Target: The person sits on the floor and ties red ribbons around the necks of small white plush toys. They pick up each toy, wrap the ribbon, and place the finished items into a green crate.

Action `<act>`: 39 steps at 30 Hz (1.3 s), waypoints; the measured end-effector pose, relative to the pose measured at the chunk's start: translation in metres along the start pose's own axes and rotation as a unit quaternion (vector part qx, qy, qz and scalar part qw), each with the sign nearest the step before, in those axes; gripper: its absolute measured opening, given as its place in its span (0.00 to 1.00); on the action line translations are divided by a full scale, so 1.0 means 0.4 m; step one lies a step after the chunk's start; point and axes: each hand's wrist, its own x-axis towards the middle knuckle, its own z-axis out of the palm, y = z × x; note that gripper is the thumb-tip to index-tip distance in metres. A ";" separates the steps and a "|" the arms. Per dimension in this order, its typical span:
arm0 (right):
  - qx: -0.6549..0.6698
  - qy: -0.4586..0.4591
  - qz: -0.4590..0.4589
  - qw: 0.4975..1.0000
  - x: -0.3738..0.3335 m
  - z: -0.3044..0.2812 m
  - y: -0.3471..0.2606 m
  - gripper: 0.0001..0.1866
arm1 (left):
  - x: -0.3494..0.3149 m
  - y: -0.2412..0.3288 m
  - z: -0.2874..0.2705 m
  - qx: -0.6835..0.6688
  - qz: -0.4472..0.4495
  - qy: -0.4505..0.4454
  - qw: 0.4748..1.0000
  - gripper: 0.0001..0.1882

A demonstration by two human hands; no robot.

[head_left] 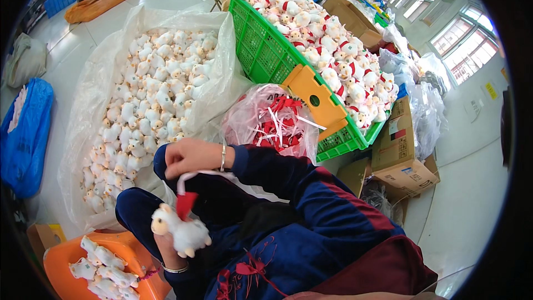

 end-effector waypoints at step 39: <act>-0.090 -0.149 -0.160 0.972 -0.106 0.188 -0.002 0.31 | 0.049 0.040 0.002 0.316 0.207 0.090 0.921 0.08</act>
